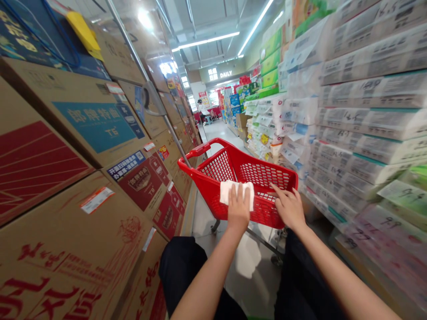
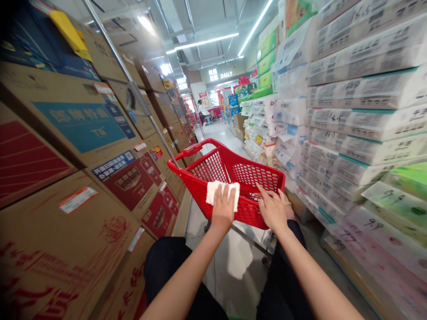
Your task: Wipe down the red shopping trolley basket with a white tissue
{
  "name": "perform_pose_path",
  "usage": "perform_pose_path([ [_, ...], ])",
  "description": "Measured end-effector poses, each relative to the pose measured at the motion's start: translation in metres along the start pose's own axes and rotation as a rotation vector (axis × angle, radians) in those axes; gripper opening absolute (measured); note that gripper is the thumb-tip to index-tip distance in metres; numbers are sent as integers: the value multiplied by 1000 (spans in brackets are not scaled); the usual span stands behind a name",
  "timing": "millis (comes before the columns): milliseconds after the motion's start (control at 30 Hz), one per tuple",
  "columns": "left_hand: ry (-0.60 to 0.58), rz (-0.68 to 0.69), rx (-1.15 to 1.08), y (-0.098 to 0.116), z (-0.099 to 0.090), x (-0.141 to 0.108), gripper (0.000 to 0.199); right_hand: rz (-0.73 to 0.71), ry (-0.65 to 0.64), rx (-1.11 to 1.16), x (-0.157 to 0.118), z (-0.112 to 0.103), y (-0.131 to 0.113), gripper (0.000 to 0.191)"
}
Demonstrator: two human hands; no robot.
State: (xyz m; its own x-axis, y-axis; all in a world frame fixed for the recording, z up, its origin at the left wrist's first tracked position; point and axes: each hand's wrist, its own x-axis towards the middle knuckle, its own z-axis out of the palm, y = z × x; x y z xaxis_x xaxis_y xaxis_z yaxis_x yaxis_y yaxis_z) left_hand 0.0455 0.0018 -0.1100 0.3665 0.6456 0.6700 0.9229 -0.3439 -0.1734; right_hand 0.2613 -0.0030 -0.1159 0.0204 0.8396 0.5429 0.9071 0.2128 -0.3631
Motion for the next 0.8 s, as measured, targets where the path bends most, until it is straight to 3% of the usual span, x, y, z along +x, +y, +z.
perform_pose_path([
  [100,8,139,-50,40,-9,-9,62,-10,8,-25,0,-3,-2,55],
  [167,7,210,-90,49,-17,-11,63,-20,3,-36,-1,-5,2,55],
  [300,-27,327,-155,19,-21,-7,63,-22,-7,-15,-2,-6,12,55],
  [400,-4,176,-114,-6,-16,-2,61,-17,-7,30,-2,-4,13,56],
  [467,8,65,-99,-7,-15,0,63,-10,0,41,-2,-3,10,56],
  [600,-71,91,-192,31,-24,-1,77,-25,24,-1,-1,-2,3,55],
  [700,-97,146,-219,63,-31,-1,68,-43,45,-31,-3,-3,4,57],
  [800,-76,225,-212,61,-27,3,57,-47,50,-35,-5,-5,9,58],
])
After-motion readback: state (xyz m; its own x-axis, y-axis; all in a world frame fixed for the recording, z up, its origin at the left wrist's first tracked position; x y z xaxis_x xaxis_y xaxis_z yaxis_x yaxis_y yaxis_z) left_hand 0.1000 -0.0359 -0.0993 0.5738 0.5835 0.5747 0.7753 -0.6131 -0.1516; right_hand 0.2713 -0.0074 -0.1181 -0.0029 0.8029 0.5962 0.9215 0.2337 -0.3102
